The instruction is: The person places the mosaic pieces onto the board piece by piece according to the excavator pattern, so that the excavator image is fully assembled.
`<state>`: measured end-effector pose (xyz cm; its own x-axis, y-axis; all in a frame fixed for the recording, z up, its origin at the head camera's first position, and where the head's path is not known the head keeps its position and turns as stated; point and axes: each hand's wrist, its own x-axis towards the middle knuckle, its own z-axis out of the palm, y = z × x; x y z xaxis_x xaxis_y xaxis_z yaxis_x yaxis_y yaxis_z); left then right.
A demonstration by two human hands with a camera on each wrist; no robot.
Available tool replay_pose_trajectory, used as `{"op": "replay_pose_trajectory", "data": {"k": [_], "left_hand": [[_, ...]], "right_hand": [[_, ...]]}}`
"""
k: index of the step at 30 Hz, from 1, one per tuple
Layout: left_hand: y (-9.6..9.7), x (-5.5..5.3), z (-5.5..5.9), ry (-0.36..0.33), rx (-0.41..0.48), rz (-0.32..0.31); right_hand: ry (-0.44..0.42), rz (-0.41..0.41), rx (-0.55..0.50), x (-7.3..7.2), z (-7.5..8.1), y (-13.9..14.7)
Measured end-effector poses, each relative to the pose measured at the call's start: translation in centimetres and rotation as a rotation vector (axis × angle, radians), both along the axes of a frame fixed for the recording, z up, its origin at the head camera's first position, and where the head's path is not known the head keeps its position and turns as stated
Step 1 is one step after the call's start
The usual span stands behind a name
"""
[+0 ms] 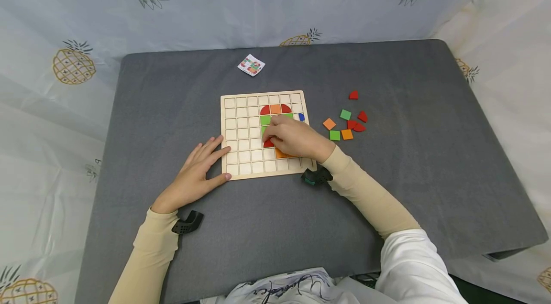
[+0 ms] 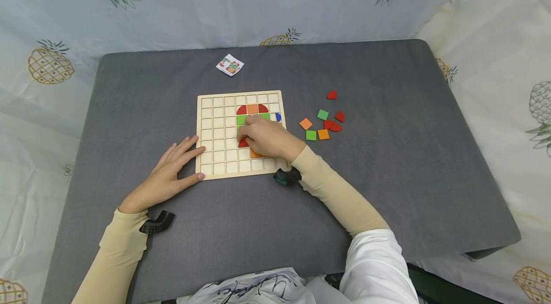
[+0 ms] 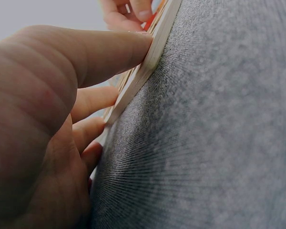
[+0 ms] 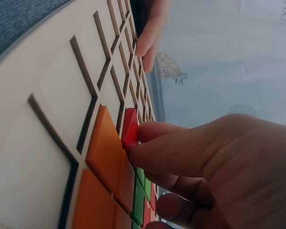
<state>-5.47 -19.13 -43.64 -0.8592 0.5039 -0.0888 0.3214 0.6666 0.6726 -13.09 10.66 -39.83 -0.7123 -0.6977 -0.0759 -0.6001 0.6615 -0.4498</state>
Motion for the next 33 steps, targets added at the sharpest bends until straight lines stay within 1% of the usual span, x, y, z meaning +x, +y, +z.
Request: {"op": "replay_pose_trajectory", "data": {"k": [3, 9, 18, 22, 25, 29, 33], "left_hand": [[0.0, 0.0, 0.0, 0.001, 0.001, 0.0], [0.0, 0.0, 0.0, -0.006, 0.002, 0.002], [0.0, 0.1, -0.1, 0.004, 0.002, 0.001], [0.1, 0.1, -0.1, 0.006, 0.001, 0.004], [0.1, 0.0, -0.1, 0.007, 0.0, 0.005], [0.1, 0.1, 0.0, 0.009, 0.003, 0.005], [0.1, 0.1, 0.0, 0.009, 0.005, 0.007]], "right_hand": [[0.013, 0.003, 0.005, 0.1, -0.1, 0.0], [0.011, -0.001, 0.017, 0.2, 0.2, 0.0], [0.035, 0.019, 0.031, 0.5, 0.2, -0.1], [0.02, 0.023, 0.012, 0.4, 0.4, 0.0], [-0.013, -0.002, -0.02, 0.1, 0.8, 0.5], [-0.059, -0.064, -0.059, -0.5, 1.6, 1.8], [-0.059, -0.125, -0.101, -1.3, 2.6, 3.7]]}}
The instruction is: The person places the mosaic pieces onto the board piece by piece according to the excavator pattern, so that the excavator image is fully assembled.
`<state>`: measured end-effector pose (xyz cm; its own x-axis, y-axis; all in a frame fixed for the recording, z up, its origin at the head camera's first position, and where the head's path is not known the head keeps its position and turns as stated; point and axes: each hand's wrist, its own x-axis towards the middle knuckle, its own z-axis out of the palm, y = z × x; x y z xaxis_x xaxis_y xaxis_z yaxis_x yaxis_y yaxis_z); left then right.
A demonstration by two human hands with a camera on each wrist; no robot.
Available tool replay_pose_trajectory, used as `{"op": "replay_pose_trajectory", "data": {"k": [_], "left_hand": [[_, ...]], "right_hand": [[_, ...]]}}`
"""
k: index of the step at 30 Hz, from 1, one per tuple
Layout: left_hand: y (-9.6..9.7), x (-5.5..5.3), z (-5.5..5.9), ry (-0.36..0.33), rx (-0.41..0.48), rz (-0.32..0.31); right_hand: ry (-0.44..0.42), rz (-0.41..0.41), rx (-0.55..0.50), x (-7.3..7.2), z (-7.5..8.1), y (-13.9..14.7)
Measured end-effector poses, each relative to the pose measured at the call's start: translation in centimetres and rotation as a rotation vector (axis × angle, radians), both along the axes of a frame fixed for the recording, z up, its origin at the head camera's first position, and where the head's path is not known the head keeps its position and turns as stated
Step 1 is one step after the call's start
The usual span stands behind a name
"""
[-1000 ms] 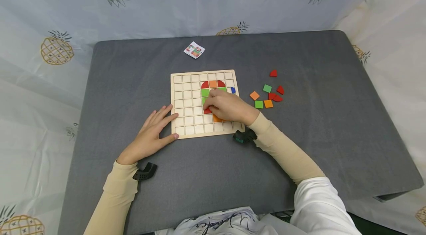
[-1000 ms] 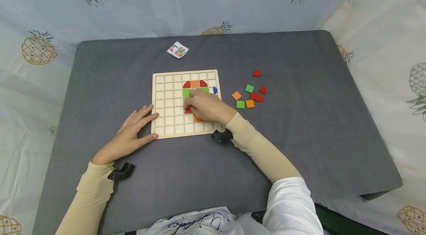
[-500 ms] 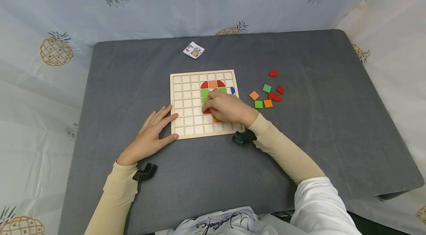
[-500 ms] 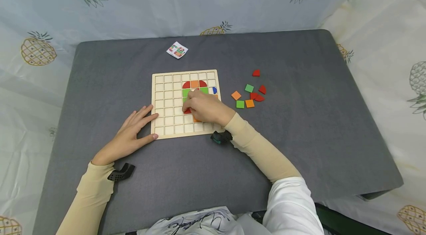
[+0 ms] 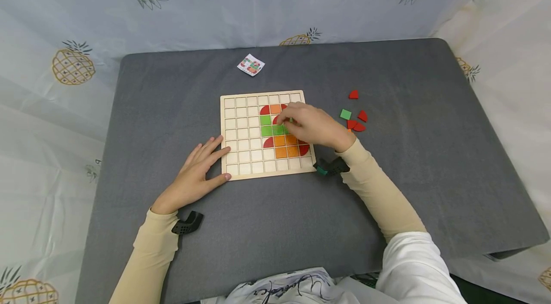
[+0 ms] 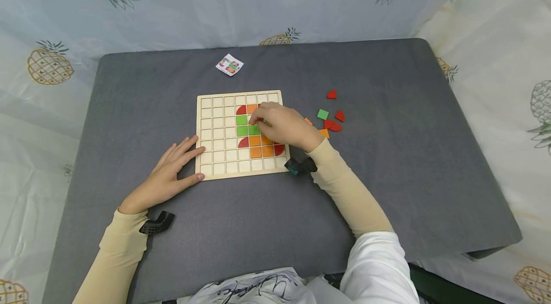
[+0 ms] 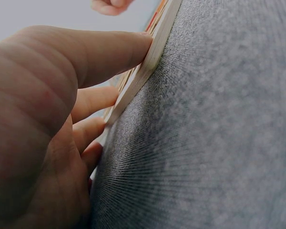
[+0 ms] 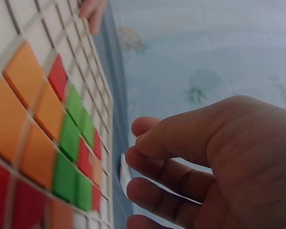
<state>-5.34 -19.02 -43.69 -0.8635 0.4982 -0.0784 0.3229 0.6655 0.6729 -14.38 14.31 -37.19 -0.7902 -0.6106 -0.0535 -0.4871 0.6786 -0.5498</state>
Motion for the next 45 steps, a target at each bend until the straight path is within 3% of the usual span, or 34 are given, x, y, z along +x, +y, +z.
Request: {"op": "replay_pose_trajectory", "data": {"k": [4, 12, 17, 23, 31, 39, 45], "left_hand": [[0.1, 0.0, 0.0, 0.009, 0.002, 0.002], [0.0, 0.0, 0.1, 0.026, -0.001, -0.005], [0.0, 0.0, 0.2, 0.01, -0.008, 0.001], [0.0, 0.0, 0.1, 0.005, -0.012, 0.005], [0.1, 0.1, 0.1, -0.002, -0.014, 0.002], [-0.1, 0.3, 0.0, -0.003, -0.011, 0.006], [0.0, 0.2, -0.1, 0.001, -0.009, 0.002]], "right_hand": [[0.022, -0.104, -0.058, -0.8, 1.4, 2.8], [0.049, -0.419, -0.169, -1.5, 3.5, 9.1], [0.03, -0.567, -0.174, -1.9, 3.6, 11.9], [-0.004, -0.683, -0.121, -2.6, 2.4, 13.7], [-0.082, -0.709, 0.002, -3.4, 0.1, 15.2], [-0.141, -0.542, 0.079, -4.5, -2.1, 15.5], [-0.131, -0.542, 0.113, -4.5, -2.4, 15.3]]}}
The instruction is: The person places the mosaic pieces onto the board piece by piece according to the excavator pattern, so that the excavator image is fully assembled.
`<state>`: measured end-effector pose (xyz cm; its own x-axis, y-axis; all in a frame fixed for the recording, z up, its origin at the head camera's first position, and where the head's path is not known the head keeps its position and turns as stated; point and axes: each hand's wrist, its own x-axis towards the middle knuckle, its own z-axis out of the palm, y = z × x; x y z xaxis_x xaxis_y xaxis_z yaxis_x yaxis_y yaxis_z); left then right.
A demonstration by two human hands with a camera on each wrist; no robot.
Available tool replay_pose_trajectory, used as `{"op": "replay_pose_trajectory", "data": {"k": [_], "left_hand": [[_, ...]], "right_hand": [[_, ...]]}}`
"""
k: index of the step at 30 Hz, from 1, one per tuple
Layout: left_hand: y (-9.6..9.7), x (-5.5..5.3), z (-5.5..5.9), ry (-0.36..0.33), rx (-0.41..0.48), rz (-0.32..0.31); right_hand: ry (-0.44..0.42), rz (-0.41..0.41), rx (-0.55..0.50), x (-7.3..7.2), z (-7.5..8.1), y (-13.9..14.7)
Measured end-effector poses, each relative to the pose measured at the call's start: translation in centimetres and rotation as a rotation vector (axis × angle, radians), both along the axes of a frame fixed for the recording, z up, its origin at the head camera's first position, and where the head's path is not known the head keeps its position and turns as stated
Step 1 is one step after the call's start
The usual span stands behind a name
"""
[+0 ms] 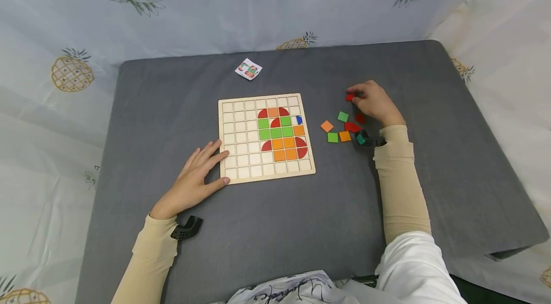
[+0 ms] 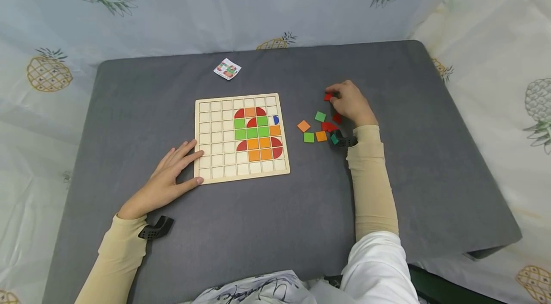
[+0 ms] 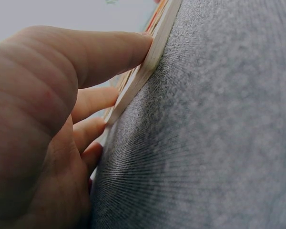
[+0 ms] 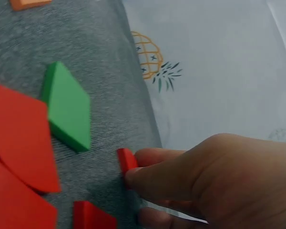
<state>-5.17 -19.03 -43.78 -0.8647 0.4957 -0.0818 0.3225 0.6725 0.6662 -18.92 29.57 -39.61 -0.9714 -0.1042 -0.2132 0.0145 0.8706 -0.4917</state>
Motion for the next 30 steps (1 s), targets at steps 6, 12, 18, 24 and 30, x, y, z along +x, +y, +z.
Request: {"op": "replay_pose_trajectory", "data": {"k": [6, 12, 18, 24, 30], "left_hand": [[0.1, -0.2, -0.1, 0.006, 0.001, -0.002], [0.1, -0.2, -0.1, 0.005, 0.002, -0.006], [0.1, -0.1, -0.1, 0.001, 0.003, -0.007], [0.1, 0.0, -0.1, 0.003, 0.007, -0.001], [0.1, 0.0, -0.1, 0.009, 0.007, 0.001]], "right_hand": [[0.023, -0.034, 0.007, 0.1, 0.0, -0.2], [0.042, -0.085, 0.002, 0.1, -0.1, -0.5], [0.017, -0.141, -0.016, 0.1, 0.0, -0.8], [-0.014, -0.076, -0.115, 0.0, 0.1, -0.7], [-0.031, -0.087, -0.298, 0.3, 1.0, -1.4]]}}
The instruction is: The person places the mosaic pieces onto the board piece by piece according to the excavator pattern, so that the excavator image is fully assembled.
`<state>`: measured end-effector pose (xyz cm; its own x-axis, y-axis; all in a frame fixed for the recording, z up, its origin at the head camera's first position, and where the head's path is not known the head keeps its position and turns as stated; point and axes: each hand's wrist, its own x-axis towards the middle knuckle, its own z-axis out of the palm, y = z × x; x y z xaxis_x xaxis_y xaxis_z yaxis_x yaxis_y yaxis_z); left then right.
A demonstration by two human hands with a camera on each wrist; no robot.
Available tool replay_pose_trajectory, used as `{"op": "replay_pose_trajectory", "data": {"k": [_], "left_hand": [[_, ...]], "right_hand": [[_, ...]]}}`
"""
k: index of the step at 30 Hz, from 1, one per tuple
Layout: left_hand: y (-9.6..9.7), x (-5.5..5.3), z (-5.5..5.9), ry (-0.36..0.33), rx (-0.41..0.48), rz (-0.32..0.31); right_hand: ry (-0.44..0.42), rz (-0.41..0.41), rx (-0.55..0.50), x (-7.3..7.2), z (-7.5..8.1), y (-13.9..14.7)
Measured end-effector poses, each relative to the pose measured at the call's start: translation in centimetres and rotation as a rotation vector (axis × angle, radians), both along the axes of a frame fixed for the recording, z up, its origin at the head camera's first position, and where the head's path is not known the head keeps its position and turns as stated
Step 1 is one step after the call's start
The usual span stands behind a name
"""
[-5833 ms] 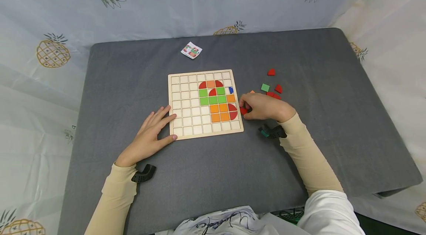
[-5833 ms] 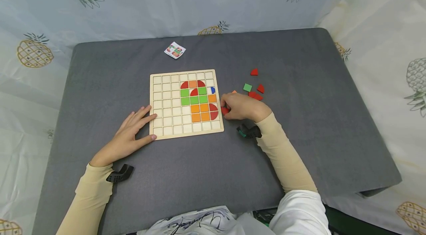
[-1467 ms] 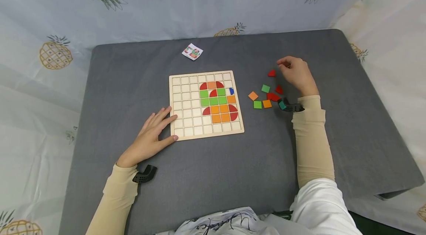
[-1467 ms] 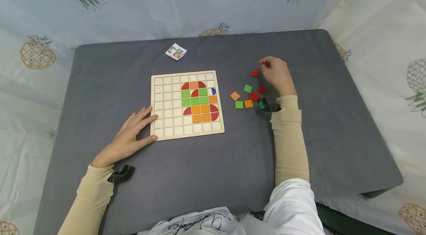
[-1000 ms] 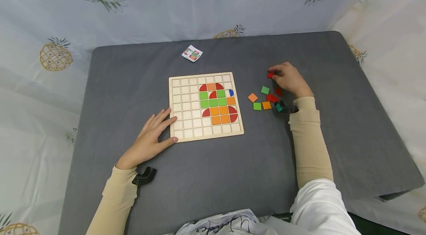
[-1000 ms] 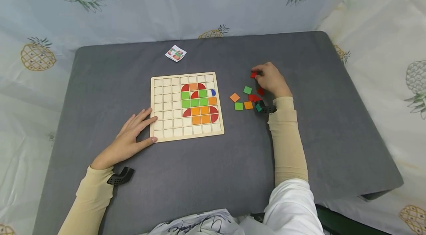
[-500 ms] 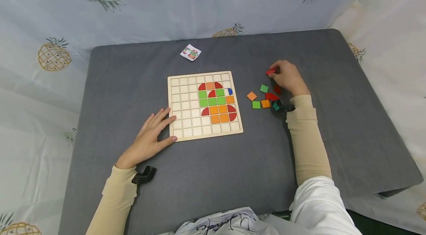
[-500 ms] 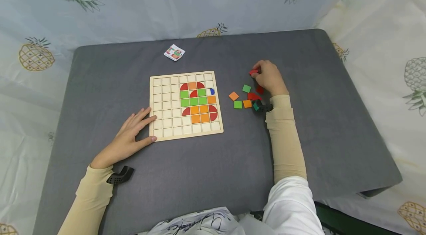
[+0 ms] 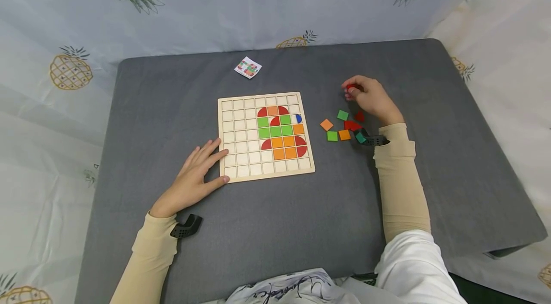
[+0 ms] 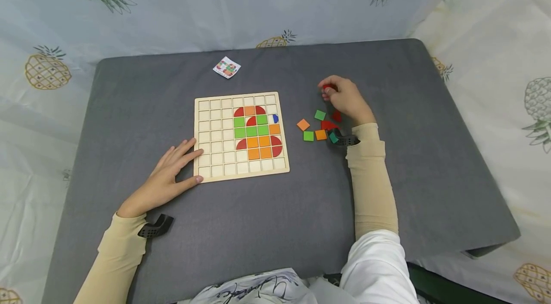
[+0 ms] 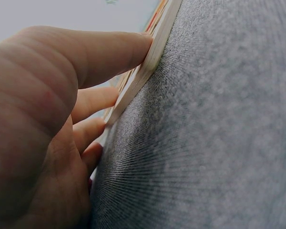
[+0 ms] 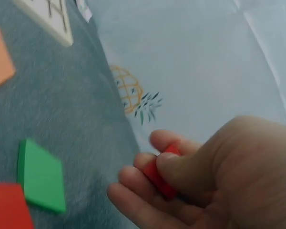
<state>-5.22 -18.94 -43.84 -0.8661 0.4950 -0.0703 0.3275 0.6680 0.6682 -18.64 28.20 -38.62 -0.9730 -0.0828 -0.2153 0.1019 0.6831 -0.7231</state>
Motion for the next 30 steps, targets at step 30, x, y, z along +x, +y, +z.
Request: {"op": "replay_pose_trajectory", "data": {"k": [30], "left_hand": [[0.0, 0.0, 0.0, 0.016, 0.006, -0.006]], "right_hand": [[0.179, 0.156, -0.006, 1.8, 3.3, -4.4]]}}
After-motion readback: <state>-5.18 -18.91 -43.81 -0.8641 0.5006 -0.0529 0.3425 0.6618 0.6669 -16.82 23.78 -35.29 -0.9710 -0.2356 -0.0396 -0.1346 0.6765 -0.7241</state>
